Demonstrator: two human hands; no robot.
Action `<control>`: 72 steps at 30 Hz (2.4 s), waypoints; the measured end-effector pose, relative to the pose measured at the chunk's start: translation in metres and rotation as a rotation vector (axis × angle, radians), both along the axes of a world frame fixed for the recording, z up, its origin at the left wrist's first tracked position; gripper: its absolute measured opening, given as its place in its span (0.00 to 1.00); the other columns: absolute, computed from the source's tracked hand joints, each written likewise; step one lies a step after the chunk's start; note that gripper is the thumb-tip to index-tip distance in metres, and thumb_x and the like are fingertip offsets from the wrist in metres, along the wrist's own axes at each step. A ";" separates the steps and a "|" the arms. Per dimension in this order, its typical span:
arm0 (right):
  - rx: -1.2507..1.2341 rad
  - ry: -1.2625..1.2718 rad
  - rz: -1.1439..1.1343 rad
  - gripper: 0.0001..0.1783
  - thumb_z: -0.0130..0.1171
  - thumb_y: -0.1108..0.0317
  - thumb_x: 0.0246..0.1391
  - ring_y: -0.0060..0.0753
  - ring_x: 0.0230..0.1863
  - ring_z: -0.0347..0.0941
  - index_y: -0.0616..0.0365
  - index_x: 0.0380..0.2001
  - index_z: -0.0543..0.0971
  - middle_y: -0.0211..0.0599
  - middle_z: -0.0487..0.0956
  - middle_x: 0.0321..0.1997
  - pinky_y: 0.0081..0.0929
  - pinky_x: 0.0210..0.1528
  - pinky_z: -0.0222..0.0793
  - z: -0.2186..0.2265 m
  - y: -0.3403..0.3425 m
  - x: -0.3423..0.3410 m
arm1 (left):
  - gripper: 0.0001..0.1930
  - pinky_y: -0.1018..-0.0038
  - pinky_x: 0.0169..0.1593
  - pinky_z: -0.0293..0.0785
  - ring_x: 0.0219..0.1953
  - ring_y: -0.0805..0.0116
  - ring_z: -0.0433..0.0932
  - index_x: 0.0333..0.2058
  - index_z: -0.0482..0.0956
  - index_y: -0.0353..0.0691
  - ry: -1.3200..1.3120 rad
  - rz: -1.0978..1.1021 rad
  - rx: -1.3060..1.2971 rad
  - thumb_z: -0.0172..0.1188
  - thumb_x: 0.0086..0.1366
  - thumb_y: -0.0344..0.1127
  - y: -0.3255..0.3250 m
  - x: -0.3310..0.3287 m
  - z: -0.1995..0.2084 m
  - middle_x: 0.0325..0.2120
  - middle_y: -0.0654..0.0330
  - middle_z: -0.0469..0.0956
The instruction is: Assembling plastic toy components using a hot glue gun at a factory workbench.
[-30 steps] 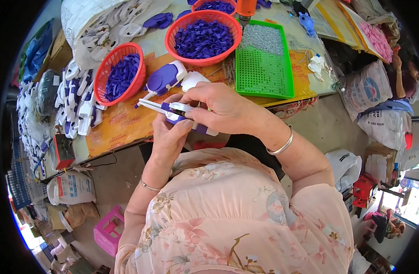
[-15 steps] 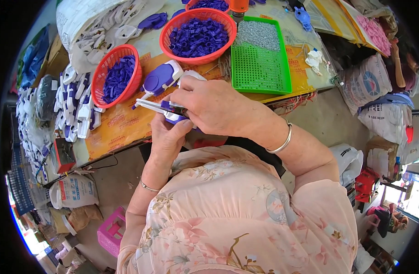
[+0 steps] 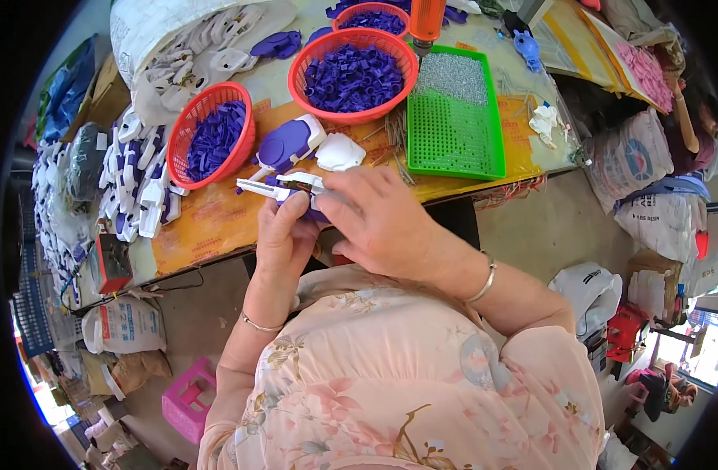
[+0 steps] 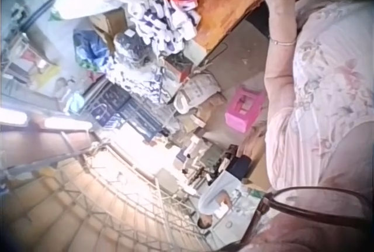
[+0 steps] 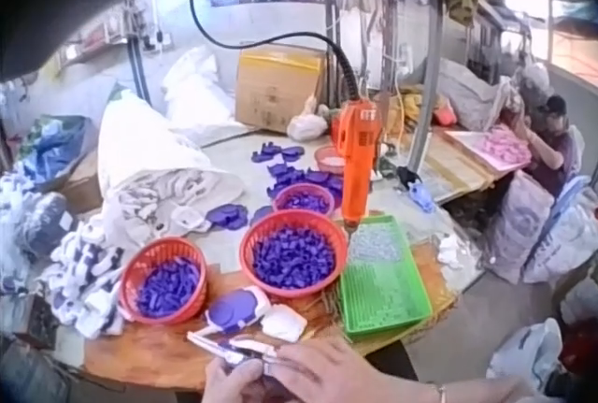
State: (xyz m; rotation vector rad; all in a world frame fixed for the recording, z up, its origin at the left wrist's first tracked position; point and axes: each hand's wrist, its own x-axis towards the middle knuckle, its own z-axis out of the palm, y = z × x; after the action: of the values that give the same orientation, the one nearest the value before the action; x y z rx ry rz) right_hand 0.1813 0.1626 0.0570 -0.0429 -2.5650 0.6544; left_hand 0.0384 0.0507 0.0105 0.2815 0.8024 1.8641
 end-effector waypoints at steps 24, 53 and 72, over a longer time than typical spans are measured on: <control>-0.166 0.038 -0.123 0.38 0.70 0.60 0.35 0.52 0.42 0.70 0.68 0.50 0.69 0.51 0.69 0.44 0.39 0.44 0.69 -0.014 0.009 -0.006 | 0.38 0.57 0.53 0.77 0.55 0.56 0.72 0.62 0.54 0.34 0.066 -0.182 0.063 0.63 0.54 0.23 -0.015 -0.007 0.010 0.55 0.51 0.66; -1.235 -0.110 -0.043 0.28 0.56 0.58 0.43 0.15 0.29 0.66 0.67 0.45 0.77 0.27 0.76 0.31 0.16 0.33 0.62 -0.033 0.032 -0.004 | 0.37 0.63 0.46 0.82 0.51 0.59 0.76 0.61 0.58 0.33 0.102 -0.204 0.049 0.65 0.53 0.23 -0.014 -0.003 -0.004 0.52 0.52 0.71; -0.761 -0.107 0.030 0.35 0.54 0.49 0.46 0.45 0.51 0.66 0.68 0.50 0.71 0.50 0.71 0.47 0.36 0.55 0.59 -0.022 0.020 -0.002 | 0.32 0.75 0.42 0.76 0.42 0.70 0.78 0.60 0.60 0.35 0.048 -0.131 -0.048 0.61 0.57 0.23 -0.011 0.004 -0.008 0.46 0.57 0.75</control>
State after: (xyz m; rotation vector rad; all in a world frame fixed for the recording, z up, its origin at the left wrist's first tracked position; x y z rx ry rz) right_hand 0.1794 0.1830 0.0347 -0.2963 -2.2609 1.6310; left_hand 0.0423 0.0395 0.0024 0.3414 0.8402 1.7185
